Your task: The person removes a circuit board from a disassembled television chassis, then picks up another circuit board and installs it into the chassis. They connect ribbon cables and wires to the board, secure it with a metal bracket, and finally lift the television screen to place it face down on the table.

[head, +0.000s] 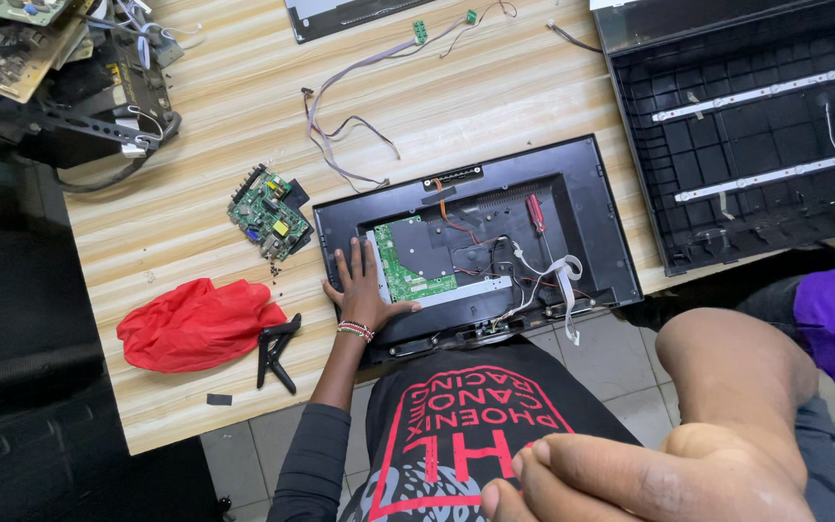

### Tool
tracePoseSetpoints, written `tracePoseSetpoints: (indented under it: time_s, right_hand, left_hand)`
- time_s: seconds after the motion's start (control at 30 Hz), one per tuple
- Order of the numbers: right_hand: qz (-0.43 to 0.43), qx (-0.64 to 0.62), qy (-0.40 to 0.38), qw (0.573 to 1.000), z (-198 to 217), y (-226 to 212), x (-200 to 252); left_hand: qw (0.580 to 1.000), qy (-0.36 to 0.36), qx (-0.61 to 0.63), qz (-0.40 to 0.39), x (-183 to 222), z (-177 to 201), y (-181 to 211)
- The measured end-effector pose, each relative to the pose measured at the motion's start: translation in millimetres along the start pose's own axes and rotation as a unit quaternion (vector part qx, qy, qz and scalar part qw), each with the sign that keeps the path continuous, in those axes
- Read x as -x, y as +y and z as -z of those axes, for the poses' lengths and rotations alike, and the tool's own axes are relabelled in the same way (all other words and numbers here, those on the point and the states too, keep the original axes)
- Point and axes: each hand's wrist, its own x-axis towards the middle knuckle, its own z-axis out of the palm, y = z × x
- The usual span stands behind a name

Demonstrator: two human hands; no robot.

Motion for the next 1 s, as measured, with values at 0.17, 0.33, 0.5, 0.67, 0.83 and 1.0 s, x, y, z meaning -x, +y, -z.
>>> tracePoseSetpoints:
  time_s: [0.17, 0.33, 0.5, 0.67, 0.83, 1.0]
  right_hand:
    - [0.004, 0.019, -0.015, 1.0, -0.9, 6.4, -9.4]
    - [0.01, 0.035, -0.035, 0.999, -1.7, 30.3, -23.1]
    - [-0.018, -0.027, -0.039, 0.999, -20.5, 76.2, -22.7]
    - [-0.166, 0.018, -0.132, 0.977, -83.4, 167.7, 61.0]
    - [-0.433, -0.054, -0.22, 0.873, -137.1, 293.7, 158.1]
    - [-0.638, -0.025, -0.158, 0.753, -176.7, 424.3, 255.3]
  left_hand:
    - [1.0, 0.002, -0.007, 0.0, 1.0, -1.2, 0.2]
    - [1.0, 0.002, -0.015, -0.005, 2.9, -3.1, 1.5]
    - [0.996, 0.022, -0.083, 0.025, -0.7, -10.0, -2.8]
    - [0.999, 0.029, -0.006, 0.027, -4.3, 15.6, -2.5]
    - [0.987, 0.074, 0.144, 0.006, -48.8, 77.4, -7.8]
    - [0.957, 0.219, 0.18, -0.054, -180.5, 110.9, -37.9]
